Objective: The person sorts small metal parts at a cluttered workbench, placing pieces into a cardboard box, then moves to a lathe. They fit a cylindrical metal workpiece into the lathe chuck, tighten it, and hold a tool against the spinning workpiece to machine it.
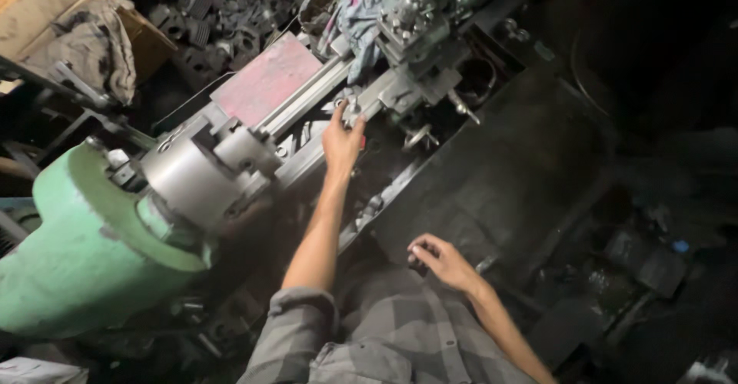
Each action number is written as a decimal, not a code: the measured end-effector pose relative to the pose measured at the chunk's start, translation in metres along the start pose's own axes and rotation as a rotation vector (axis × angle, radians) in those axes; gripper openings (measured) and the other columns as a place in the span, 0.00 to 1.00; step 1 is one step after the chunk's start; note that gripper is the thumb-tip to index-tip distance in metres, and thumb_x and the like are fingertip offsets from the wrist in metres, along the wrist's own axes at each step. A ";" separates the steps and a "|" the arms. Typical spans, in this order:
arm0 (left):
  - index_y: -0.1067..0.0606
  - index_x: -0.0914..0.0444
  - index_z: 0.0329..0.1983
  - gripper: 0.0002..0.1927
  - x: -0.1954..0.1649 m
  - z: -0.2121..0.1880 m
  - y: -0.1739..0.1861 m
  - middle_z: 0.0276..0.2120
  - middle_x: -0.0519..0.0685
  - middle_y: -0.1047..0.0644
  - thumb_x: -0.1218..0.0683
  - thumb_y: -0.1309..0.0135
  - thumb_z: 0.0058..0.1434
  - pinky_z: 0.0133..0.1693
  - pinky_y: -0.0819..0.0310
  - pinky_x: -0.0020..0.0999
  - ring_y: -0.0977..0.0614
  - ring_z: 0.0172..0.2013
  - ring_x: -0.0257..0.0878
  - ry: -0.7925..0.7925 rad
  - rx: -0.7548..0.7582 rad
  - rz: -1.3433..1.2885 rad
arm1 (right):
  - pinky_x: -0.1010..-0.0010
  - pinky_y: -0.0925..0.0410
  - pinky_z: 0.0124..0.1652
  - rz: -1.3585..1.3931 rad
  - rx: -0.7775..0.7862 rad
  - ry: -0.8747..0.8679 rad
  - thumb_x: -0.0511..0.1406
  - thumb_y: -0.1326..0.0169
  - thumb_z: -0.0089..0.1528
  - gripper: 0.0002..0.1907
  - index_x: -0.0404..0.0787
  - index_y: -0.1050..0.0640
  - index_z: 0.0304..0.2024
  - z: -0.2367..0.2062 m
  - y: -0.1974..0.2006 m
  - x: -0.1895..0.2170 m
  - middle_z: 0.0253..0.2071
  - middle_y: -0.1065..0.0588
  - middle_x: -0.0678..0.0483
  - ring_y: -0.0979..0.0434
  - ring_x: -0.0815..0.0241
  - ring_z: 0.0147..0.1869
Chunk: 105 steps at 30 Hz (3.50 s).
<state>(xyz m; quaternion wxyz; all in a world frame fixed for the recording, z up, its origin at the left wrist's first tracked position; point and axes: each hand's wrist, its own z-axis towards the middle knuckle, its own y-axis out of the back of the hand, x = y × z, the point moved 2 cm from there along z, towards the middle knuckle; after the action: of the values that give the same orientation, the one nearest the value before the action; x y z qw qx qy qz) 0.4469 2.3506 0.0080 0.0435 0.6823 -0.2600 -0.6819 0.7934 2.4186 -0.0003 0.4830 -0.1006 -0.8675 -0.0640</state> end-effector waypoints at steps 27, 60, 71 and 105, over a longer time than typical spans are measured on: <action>0.23 0.61 0.50 0.09 -0.175 -0.298 -0.029 0.40 0.50 0.23 0.54 0.46 0.71 0.43 0.26 0.36 0.20 0.40 0.44 0.177 -0.760 -0.059 | 0.72 0.32 0.31 -0.510 0.996 0.805 0.31 0.40 0.65 0.08 0.39 0.18 0.46 0.075 0.062 0.241 0.32 0.22 0.54 0.25 0.67 0.31; 0.18 0.55 0.47 0.19 -0.060 -0.857 0.134 0.39 0.43 0.23 0.65 0.35 0.53 0.45 0.24 0.38 0.23 0.41 0.43 0.361 -1.363 0.312 | 0.70 0.35 0.29 -0.865 1.696 1.163 0.28 0.36 0.61 0.11 0.38 0.17 0.47 -0.359 -0.289 0.002 0.29 0.25 0.51 0.28 0.61 0.28; 0.15 0.56 0.44 0.17 0.020 -0.968 0.249 0.39 0.45 0.17 0.65 0.35 0.53 0.39 0.18 0.32 0.15 0.39 0.39 0.491 -1.504 0.191 | 0.71 0.26 0.35 -0.965 1.960 0.948 0.32 0.39 0.64 0.09 0.38 0.19 0.47 -0.442 -0.474 -0.063 0.42 0.19 0.50 0.17 0.60 0.41; 0.30 0.61 0.43 0.03 0.391 -1.244 0.990 0.37 0.47 0.24 0.57 0.51 0.73 0.30 0.32 0.31 0.28 0.29 0.36 -0.227 -1.942 -0.882 | 0.70 0.29 0.52 -0.255 2.366 0.515 0.41 0.44 0.71 0.13 0.38 0.25 0.41 -0.671 -1.333 -0.184 0.47 0.25 0.53 0.23 0.61 0.52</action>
<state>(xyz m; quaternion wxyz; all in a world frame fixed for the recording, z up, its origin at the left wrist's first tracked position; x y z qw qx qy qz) 1.3143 0.9691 0.1454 0.2929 0.3220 0.6605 -0.6118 1.1260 0.9629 0.1771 0.4249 0.5036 -0.2726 0.7011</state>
